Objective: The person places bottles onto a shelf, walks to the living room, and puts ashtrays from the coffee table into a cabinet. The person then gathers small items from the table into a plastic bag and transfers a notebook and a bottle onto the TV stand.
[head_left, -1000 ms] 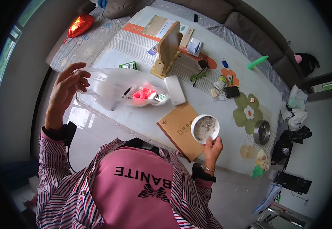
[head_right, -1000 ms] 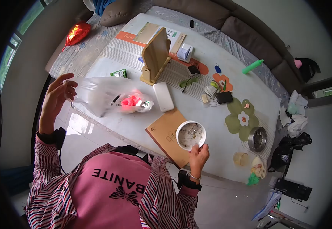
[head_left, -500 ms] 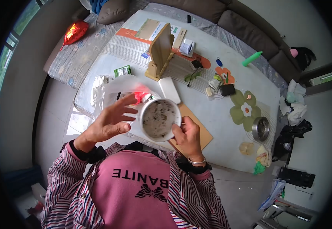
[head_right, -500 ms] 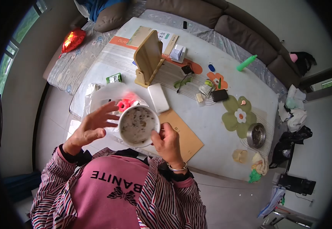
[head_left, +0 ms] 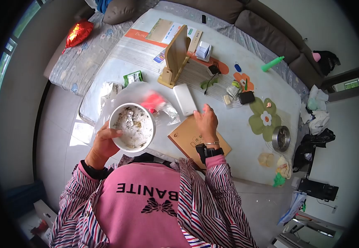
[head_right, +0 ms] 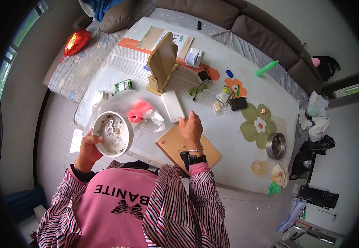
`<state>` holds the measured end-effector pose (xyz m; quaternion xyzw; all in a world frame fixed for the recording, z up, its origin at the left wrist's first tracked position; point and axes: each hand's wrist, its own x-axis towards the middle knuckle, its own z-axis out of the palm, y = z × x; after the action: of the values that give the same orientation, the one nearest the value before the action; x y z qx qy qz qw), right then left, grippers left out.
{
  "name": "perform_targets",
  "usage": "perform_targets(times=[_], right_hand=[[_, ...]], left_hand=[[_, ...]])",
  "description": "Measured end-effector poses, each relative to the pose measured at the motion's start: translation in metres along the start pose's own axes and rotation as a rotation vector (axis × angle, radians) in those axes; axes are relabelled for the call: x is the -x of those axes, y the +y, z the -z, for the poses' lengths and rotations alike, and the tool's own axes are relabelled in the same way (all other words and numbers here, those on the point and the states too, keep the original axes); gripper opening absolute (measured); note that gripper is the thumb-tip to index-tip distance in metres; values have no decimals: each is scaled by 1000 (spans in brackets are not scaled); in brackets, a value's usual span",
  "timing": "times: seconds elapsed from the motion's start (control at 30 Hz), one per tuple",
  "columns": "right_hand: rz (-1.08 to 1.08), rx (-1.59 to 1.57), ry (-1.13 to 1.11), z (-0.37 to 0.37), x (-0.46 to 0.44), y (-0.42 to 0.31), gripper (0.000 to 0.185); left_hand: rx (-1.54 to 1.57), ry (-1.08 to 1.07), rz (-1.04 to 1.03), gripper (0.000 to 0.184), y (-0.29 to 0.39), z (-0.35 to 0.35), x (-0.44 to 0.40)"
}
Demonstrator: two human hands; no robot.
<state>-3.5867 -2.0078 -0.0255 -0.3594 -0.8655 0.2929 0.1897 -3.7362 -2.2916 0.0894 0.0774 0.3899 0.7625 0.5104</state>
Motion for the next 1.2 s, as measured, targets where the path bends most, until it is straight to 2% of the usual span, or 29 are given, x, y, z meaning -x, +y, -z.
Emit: perform_targets(times=[0.03,0.07,0.13,0.23,0.37,0.43,0.47,0.5,0.57,0.6,0.67,0.7,0.77,0.9,0.97,1.1,1.2], right_hand=[[65,237,-16,-14,-4,14,51],[69,236,-13,-21,-9,13,51],[52,276,-193,-40,-16,8,63],[21,434,-190,-63,-27,-1,73],[16,481,-105,-64,-33,-6,60],[-165,197,-226,-52,-37,-7,43],[-252,-74,-322,-37,-41,-9,35],[-251,-72,-320,-31,-41,-1,35],[-437,-574,-361,-21,-31,10,39],[-437,-572,-359,-16,-23,10,39],[-327,-883,-267,21,-2,-28,40],[-247,-897,-229,36,7,-47,46],[-102,-749,-206,66,25,-87,54],[28,-540,-102,80,58,-126,65],[274,-322,34,78,66,-132,73],[236,-180,104,69,76,-135,76],[193,-30,109,67,82,-141,78]], left_hand=[[42,0,-6,65,2,1,2],[46,-8,-10,67,2,5,1],[40,-7,-20,66,4,0,1],[69,-6,-13,63,4,2,-3],[132,41,35,51,-8,11,-12],[238,32,79,52,-11,13,-21],[175,25,75,57,-10,11,-24],[176,23,74,57,-9,11,-27],[39,13,120,62,-8,13,-32],[9,-40,113,60,-10,14,-37],[19,-73,123,58,-13,9,-47],[25,-106,133,56,-16,6,-53],[38,-151,139,58,-26,6,-63],[59,-192,73,65,-45,1,-82],[9,-177,44,66,-49,-7,-85],[-145,-242,15,57,-57,-10,-84],[-19,-248,81,58,-69,-11,-81]])
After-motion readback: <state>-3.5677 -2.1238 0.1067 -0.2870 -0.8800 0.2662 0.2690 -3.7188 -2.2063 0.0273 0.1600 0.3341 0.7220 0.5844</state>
